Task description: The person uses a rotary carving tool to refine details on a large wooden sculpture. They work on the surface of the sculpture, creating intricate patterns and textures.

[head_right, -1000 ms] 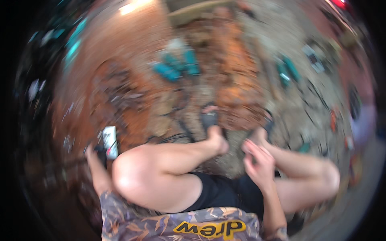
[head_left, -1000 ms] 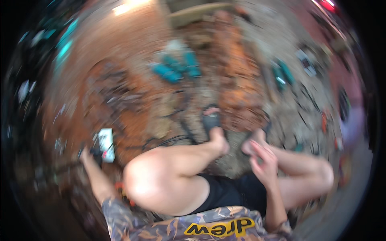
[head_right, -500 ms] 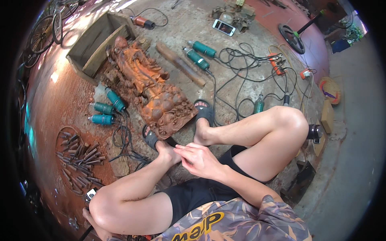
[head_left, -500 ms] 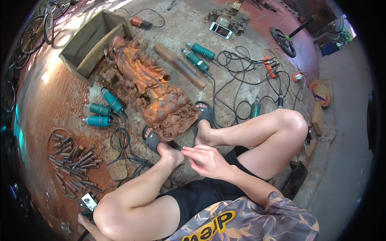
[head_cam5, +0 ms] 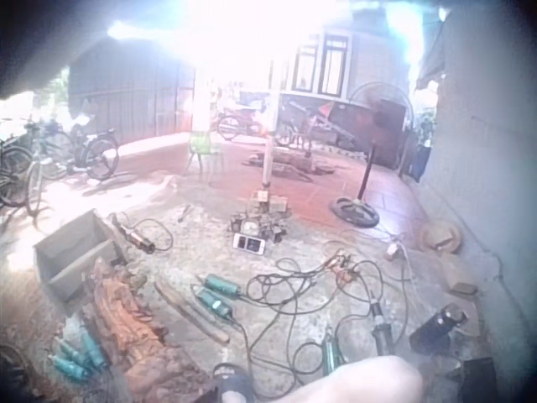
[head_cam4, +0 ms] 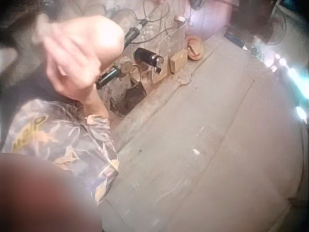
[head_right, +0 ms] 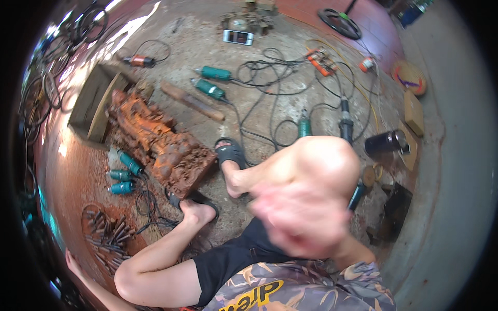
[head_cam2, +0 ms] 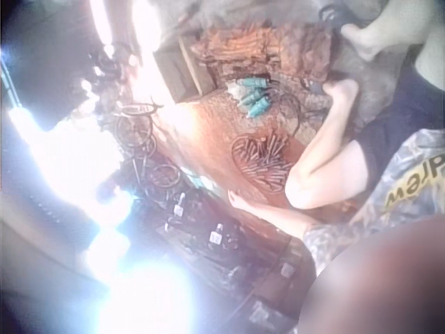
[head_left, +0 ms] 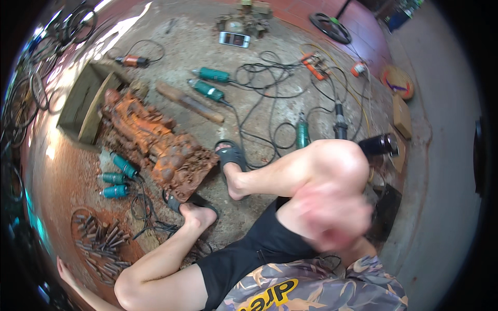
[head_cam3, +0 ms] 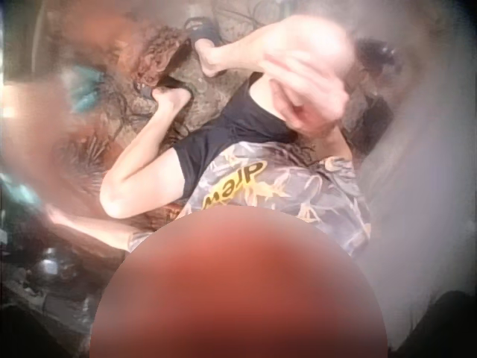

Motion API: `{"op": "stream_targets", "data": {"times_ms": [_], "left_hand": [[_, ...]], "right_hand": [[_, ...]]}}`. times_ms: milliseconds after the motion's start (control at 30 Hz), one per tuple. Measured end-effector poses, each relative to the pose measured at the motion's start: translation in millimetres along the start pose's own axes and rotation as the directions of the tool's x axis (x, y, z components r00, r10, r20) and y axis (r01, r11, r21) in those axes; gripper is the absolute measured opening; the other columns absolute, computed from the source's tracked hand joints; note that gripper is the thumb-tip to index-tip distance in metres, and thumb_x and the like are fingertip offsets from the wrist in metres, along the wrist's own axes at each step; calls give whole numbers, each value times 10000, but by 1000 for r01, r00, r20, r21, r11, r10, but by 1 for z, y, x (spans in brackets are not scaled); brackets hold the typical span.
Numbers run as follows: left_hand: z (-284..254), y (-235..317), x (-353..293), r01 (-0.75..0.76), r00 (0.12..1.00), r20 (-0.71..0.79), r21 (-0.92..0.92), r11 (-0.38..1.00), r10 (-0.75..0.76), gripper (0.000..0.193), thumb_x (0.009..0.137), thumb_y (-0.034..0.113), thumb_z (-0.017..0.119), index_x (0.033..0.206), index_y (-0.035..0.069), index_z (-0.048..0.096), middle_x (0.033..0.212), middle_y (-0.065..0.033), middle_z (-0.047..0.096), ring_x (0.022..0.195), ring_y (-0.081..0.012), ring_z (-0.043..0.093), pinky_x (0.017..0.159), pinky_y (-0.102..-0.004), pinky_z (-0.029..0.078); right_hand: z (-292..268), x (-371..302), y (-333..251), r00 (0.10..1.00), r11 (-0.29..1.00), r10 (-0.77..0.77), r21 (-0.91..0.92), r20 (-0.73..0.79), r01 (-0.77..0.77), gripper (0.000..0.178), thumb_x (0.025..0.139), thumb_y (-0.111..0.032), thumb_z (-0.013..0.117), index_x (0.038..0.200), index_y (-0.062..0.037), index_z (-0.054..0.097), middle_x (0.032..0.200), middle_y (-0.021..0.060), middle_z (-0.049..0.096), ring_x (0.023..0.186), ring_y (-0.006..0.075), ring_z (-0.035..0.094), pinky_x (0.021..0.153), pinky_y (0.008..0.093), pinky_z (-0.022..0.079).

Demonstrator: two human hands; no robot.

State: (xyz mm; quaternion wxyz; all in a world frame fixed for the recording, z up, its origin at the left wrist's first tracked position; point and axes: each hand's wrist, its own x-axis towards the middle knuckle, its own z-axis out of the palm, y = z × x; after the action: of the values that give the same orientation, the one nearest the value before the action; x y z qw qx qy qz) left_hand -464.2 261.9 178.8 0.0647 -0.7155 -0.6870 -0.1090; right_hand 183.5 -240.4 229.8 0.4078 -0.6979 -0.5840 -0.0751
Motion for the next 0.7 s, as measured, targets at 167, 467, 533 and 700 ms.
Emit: {"op": "stream_targets", "data": {"times_ms": [167,467,533,700], "left_hand": [[-22,170,88,-411,911,31,-44,911,412,627,1047,507,535,1474,49,511,1348,-191,658,1236,-308,631,1085,-378,480],[74,434,64,-563,721,36,-551,616,692,375,1043,276,603,1370,95,625,1453,-132,602,1293,-263,592,1075,-410,470],[96,467,27,-440,783,16,-692,573,621,308,1067,183,571,1332,68,681,1517,-143,552,1357,-247,548,1102,-381,450],[157,500,-97,81,952,200,-895,439,233,317,1042,209,624,1304,48,698,1326,-79,694,1228,-195,622,1043,-319,463]], "right_hand": [[-78,-41,83,680,896,431,190,-593,-402,322,974,16,562,1275,48,674,1245,176,719,1036,162,704,898,339,583],[65,-199,254,289,311,938,95,-189,-946,815,908,-348,787,1584,-112,398,1427,277,585,1160,338,668,968,431,545],[91,-214,265,345,348,927,-5,-145,-937,888,885,-428,780,1598,-115,354,1362,305,595,1194,460,607,1035,505,475],[126,-212,302,477,460,845,-128,-239,-879,845,836,-267,824,1559,-111,414,1246,268,658,1151,436,620,981,489,495]]}}
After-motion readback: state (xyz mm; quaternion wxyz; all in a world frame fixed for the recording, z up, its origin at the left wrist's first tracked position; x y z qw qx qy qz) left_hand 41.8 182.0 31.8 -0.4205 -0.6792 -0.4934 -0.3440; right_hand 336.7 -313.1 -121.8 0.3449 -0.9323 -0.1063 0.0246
